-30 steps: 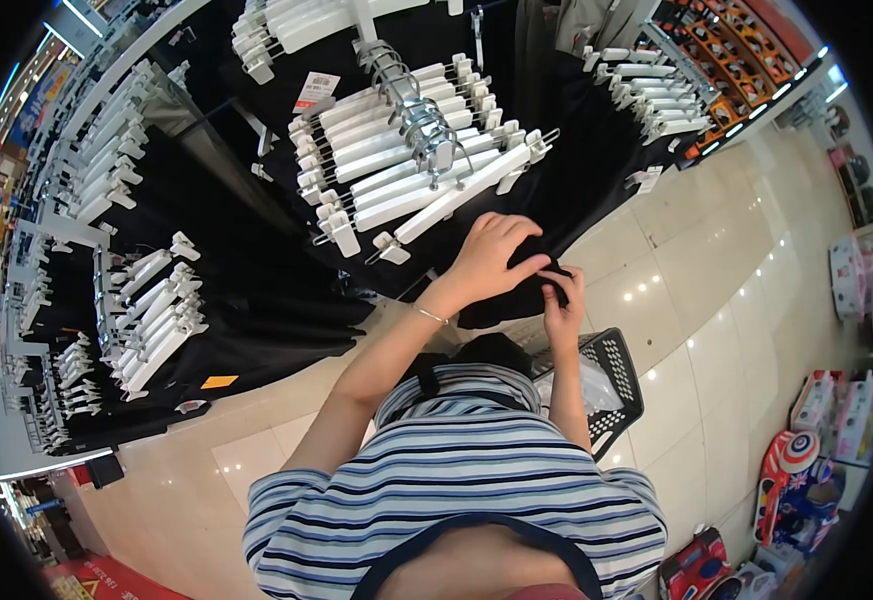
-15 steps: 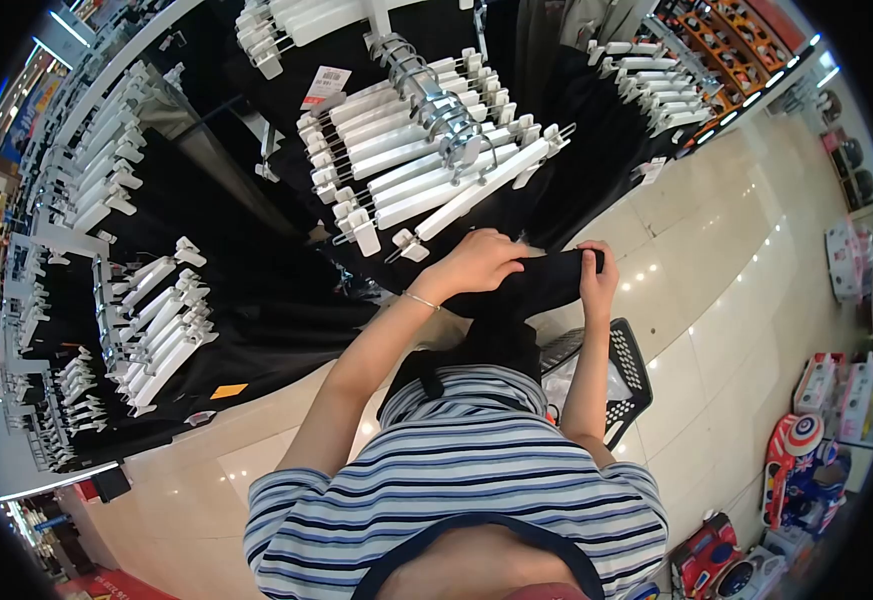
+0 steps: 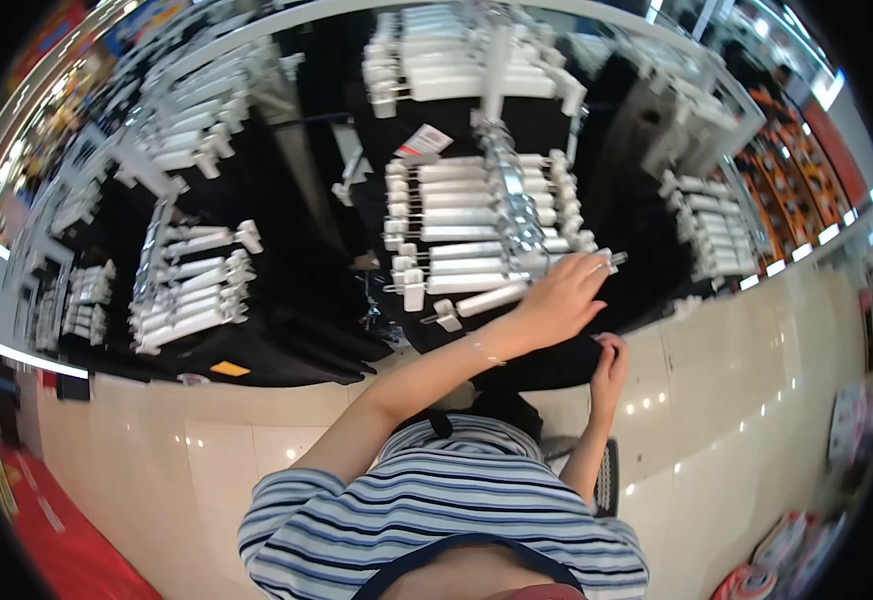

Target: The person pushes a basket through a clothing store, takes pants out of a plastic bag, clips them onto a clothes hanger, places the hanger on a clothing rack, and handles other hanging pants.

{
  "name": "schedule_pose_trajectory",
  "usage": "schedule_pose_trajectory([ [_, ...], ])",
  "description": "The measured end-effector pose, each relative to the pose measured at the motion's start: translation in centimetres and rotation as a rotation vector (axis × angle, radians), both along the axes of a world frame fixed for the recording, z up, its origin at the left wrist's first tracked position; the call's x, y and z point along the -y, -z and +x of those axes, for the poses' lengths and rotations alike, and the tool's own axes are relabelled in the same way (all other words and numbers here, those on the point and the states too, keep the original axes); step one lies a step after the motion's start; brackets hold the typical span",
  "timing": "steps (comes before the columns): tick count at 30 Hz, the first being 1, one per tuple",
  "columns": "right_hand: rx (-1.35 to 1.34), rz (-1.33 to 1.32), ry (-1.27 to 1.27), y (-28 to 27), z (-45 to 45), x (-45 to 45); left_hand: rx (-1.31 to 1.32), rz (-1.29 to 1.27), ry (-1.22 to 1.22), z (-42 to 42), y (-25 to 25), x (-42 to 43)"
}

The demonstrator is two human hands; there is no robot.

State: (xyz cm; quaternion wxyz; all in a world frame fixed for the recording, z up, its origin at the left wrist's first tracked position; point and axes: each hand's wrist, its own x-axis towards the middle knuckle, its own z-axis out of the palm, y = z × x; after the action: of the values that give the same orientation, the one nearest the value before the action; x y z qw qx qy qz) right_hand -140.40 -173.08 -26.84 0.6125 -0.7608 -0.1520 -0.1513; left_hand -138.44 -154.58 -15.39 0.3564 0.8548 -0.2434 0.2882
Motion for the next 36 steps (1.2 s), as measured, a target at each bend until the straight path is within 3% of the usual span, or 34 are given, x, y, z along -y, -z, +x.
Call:
schedule_pose_trajectory([
  [5, 0.008, -0.146, 0.060, -0.9, 2.5, 1.4, -0.010, 0.092, -0.346, 3.5, 0.1, 2.0],
  [8, 0.029, -0.125, 0.054, -2.4, 3.2, 2.0, -0.276, 0.114, -0.174, 4.6, 1.5, 1.4],
  [9, 0.065, -0.136, 0.044, -3.3, 3.6, 2.0, -0.175, 0.089, -0.192, 4.6, 1.9, 1.4],
  [13, 0.031, -0.143, -0.077, -4.4, 5.1, 2.6, -0.221, -0.110, -0.117, 4.3, 1.0, 1.6],
  [20, 0.036, -0.264, -0.267, -5.0, 7.0, 4.1, -0.388, -0.009, -0.074, 3.5, -0.5, 2.0],
  [24, 0.120, -0.280, -0.239, -4.2, 7.2, 4.1, -0.078, 0.064, -0.052, 3.3, 0.8, 2.0],
  [33, 0.108, -0.187, -0.441, -3.1, 7.1, 4.0, -0.245, 0.083, 0.022, 2.0, 0.7, 1.8],
  [36, 0.083, -0.308, -0.543, -4.5, 6.5, 4.4, -0.280, 0.084, 0.030, 1.9, 0.6, 1.6],
])
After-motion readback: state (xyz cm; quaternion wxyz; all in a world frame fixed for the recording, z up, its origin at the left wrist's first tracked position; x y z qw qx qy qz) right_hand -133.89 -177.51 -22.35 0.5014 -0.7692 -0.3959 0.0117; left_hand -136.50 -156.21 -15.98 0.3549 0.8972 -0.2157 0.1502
